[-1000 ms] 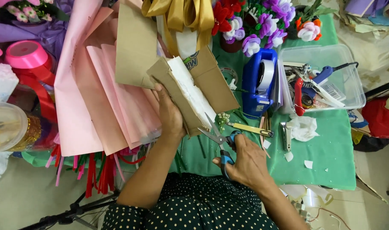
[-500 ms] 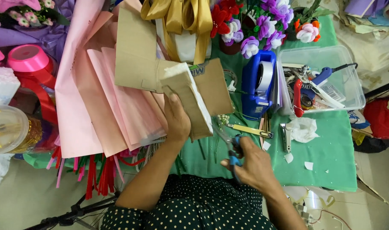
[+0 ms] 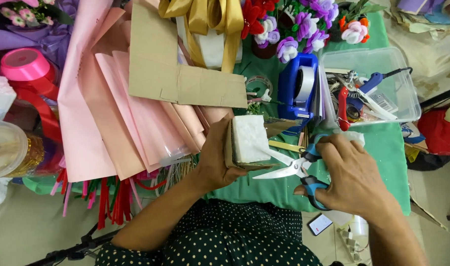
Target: The person cuts a piece of cardboard with scissors, folds it around a white rectangular block, and trims the excess cardboard to form a small box. The person repeatedly adjusts and trims the edges to fit the block snugly.
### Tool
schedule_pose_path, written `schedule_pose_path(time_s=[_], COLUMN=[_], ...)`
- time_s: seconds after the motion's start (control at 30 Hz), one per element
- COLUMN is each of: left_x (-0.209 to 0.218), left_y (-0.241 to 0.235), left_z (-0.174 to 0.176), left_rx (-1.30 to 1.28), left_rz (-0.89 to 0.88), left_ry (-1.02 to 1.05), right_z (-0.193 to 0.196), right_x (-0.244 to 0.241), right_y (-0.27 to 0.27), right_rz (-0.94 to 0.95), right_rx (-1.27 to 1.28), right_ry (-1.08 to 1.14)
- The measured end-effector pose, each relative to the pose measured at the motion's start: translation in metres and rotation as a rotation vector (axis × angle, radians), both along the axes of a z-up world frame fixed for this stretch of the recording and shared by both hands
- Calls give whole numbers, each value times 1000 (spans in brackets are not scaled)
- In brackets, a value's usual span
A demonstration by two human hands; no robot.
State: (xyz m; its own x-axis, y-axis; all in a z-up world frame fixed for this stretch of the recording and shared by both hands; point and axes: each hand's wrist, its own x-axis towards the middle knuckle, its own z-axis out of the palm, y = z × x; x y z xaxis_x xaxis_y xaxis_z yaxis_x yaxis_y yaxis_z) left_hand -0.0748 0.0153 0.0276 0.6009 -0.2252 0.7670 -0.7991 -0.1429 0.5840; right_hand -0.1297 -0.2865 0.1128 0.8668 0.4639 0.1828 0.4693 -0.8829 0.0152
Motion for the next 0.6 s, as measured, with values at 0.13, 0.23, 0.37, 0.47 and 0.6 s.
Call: schedule_pose_path(time_s=[0.13, 0.23, 0.37, 0.47, 0.6], left_x=[-1, -1, -2, -3, -3], left_y=[-2, -2, -4, -3, -3], left_z=[5, 7, 9, 12, 15], left_rx=[12, 21, 40, 56, 68], left_rz=[-40, -44, -65, -63, -53], left_ry=[39, 46, 76, 83, 97], right_z=[16, 26, 29, 29, 26], right_x=[1, 4, 9, 13, 19], right_y=[1, 4, 3, 4, 4], right_rz=[36, 44, 41, 67, 142], right_rx=[-35, -88, -177, -201, -219], right_ry=[-69, -65, -7, 9, -33])
